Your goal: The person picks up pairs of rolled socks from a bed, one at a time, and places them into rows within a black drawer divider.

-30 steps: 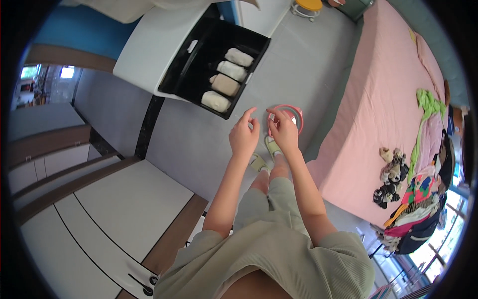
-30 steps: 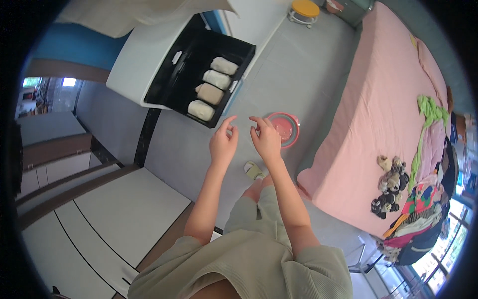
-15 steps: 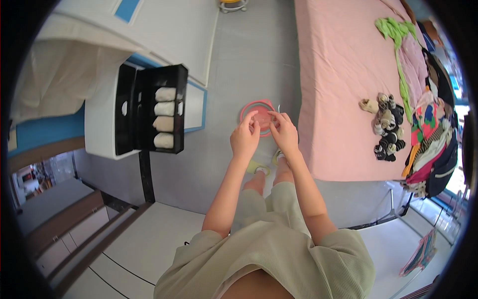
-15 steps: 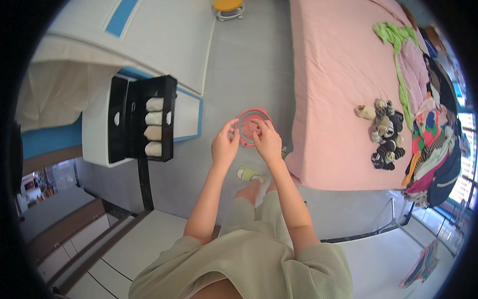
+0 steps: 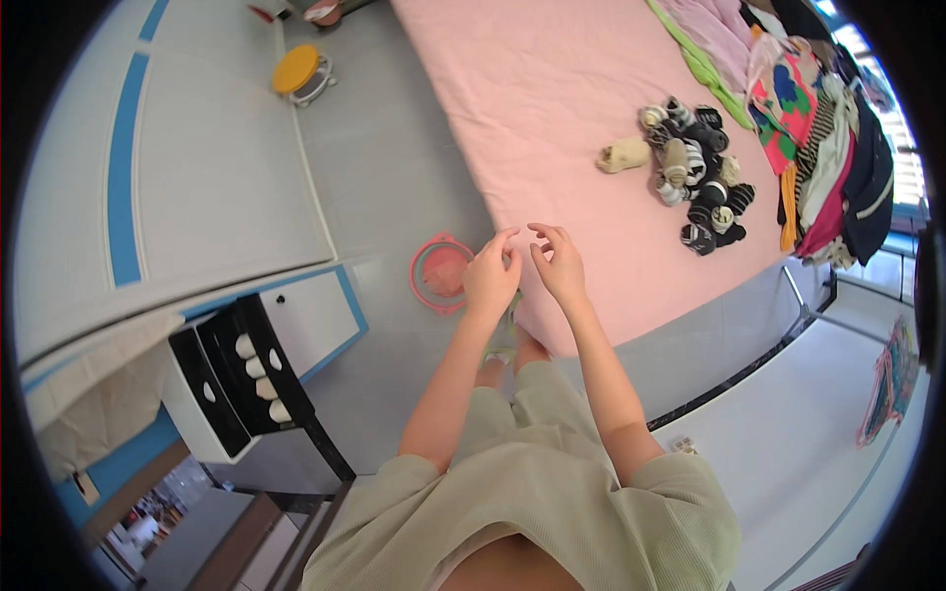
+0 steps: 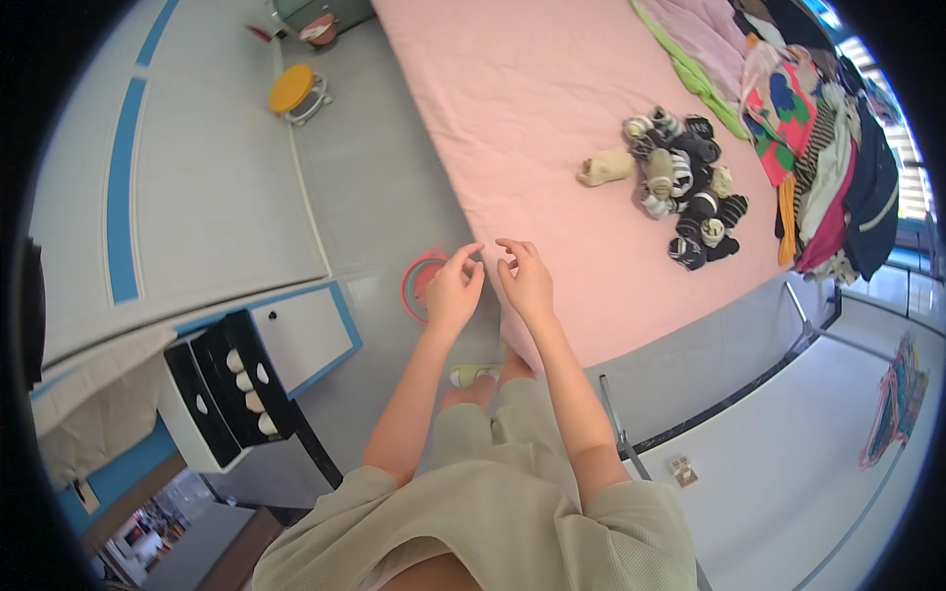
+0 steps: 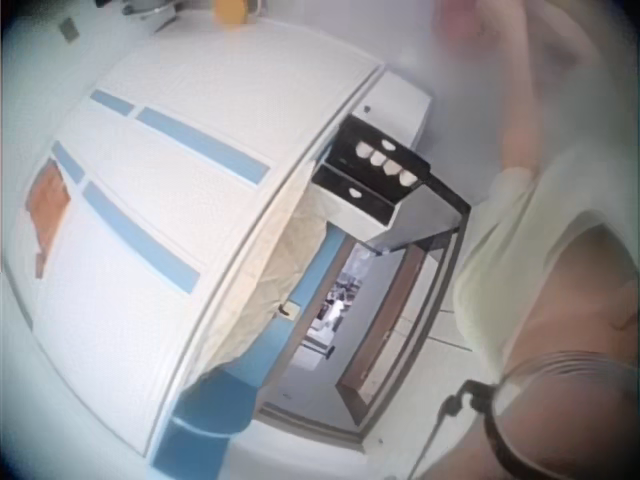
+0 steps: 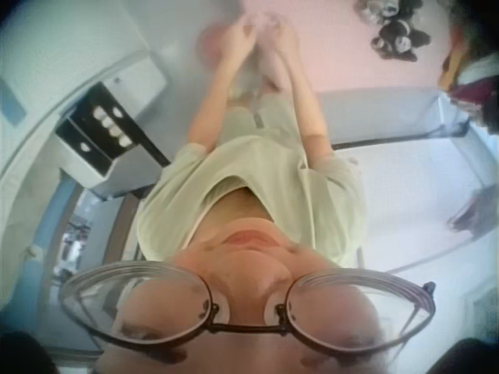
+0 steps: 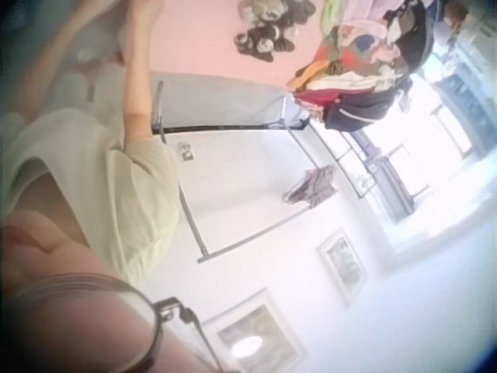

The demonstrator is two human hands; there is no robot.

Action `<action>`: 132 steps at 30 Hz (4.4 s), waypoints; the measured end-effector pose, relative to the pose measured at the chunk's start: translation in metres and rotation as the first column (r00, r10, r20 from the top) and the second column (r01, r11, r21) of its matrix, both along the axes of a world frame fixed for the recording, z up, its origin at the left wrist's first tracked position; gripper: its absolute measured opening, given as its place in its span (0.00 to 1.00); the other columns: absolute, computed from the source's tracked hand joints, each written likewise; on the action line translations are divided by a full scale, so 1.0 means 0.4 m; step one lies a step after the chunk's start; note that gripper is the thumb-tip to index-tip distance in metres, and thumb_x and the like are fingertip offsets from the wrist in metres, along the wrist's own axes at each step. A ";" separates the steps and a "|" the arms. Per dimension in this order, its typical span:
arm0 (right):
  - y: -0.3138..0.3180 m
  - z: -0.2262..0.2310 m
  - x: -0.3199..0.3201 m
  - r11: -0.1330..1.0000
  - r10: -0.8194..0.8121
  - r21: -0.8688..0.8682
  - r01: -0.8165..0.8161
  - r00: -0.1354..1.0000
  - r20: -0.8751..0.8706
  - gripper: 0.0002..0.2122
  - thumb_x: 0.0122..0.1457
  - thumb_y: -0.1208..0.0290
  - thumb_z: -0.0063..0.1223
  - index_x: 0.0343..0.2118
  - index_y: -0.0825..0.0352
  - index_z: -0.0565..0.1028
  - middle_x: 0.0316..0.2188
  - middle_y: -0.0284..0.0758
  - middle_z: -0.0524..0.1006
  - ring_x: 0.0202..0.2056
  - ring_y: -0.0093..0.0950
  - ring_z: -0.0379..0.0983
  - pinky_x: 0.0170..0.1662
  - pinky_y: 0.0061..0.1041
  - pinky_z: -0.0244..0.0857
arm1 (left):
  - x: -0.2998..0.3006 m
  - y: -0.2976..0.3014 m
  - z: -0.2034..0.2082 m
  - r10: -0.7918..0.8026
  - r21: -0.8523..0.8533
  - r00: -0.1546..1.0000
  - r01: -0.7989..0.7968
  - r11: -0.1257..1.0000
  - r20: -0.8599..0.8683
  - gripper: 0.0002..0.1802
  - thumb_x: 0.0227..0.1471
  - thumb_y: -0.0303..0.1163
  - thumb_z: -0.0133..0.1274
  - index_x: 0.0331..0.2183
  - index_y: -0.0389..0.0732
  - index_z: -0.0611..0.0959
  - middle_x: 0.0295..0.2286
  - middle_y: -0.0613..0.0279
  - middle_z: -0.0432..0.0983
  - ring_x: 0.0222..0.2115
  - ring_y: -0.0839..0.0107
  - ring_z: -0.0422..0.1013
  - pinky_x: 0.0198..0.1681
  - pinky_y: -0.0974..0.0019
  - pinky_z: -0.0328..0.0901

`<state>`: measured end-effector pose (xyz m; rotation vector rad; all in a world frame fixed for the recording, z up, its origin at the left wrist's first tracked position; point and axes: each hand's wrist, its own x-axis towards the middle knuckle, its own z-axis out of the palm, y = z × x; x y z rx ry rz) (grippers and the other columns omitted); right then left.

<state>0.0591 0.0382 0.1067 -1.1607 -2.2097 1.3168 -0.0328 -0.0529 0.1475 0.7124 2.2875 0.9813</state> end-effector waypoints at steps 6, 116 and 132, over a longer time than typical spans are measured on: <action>0.177 -0.062 0.086 0.980 -0.176 -0.097 0.175 0.984 -0.009 0.14 0.49 0.75 0.51 0.41 0.60 0.74 0.35 0.35 0.73 0.28 0.26 0.73 0.33 0.24 0.67 | 0.057 0.217 -0.049 -0.165 -0.056 0.985 0.168 0.984 0.049 0.16 0.46 0.32 0.49 0.41 0.49 0.77 0.26 0.64 0.75 0.23 0.65 0.72 0.28 0.62 0.66; -0.955 0.307 -0.459 0.634 0.736 -0.025 -0.773 0.614 -0.285 0.20 0.52 0.66 0.53 0.45 0.73 0.70 0.33 0.40 0.75 0.33 0.27 0.71 0.37 0.23 0.64 | -0.260 -1.011 0.199 0.451 0.546 0.514 -0.835 0.068 0.730 0.22 0.48 0.33 0.57 0.43 0.34 0.70 0.38 0.61 0.72 0.38 0.75 0.69 0.41 0.71 0.65; -1.109 0.339 -0.472 0.543 0.797 -0.037 -0.839 0.529 -0.292 0.34 0.43 0.68 0.60 0.55 0.65 0.60 0.34 0.41 0.76 0.31 0.29 0.72 0.37 0.23 0.66 | -0.271 -1.148 0.157 0.370 0.408 0.344 -0.907 -0.107 0.863 0.30 0.45 0.45 0.58 0.44 0.34 0.70 0.38 0.60 0.71 0.37 0.74 0.69 0.37 0.70 0.66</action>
